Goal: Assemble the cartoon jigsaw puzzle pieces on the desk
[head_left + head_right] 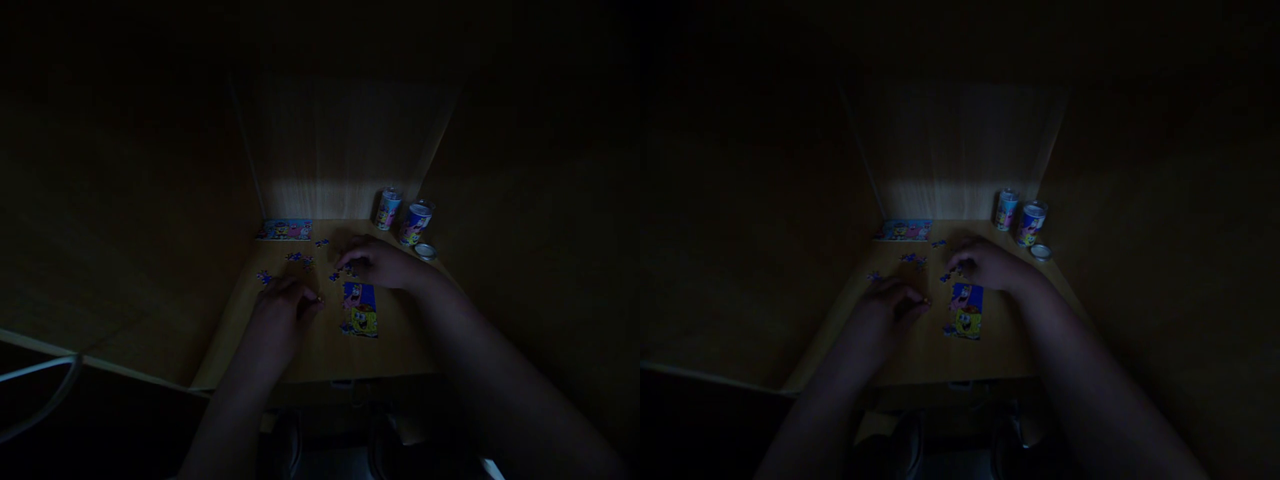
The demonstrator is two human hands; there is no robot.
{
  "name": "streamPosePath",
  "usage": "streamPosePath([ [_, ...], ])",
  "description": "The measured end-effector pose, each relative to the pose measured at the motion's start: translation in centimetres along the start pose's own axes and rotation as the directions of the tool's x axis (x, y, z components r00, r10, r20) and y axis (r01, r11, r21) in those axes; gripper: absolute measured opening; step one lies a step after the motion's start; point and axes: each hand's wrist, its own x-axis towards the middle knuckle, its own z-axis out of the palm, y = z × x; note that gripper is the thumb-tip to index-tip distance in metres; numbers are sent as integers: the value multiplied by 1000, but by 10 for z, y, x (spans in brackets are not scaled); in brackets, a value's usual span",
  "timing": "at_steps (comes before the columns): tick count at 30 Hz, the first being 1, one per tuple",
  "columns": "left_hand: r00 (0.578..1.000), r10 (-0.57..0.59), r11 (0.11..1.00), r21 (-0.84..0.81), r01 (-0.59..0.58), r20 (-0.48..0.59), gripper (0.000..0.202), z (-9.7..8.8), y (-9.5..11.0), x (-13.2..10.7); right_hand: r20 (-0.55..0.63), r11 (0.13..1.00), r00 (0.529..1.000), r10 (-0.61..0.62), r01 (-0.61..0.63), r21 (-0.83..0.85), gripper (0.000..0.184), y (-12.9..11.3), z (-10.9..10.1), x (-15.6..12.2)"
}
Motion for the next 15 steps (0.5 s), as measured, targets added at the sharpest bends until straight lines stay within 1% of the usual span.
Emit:
streamPosePath([
  [2, 1000, -16, 999, -33, 17, 15, 8, -3, 2, 1, -91, 998, 996, 26, -30, -49, 41, -4, -7, -2],
  [4, 999, -28, 997, -67, 29, 24, 9, -5, 4, 1, -163, 987, 984, 78, -99, -129, 34, -14, -16, -9],
  [6, 999, -31, 995, -92, 34, 31, 11, -6, 5, 1, -201, 958, 972, 123, -169, -230, 26, -31, -24, -21],
  [8, 998, -38, 993, -109, 43, 45, 11, -7, 5, 1, -261, 944, 953, 154, -220, -245, 23, -53, -24, -39],
  [10, 996, -53, 989, -135, 63, 71, 12, -7, 4, 0, -317, 942, 924, 213, -280, -185, 27, -75, -14, -62],
  [12, 994, -61, 981, -178, 78, 96, 13, -6, 3, -2, -394, 931, 883, 255, -334, -145, 27, -91, 4, -84],
  [14, 993, -53, 968, -237, 78, 109, 15, -5, 2, -4, -465, 924, 845, 263, -359, -129, 25, -99, 23, -101],
  [15, 993, -47, 960, -269, 74, 104, 15, -5, 2, -5, -469, 924, 844, 261, -359, -132, 25, -101, 32, -106],
])
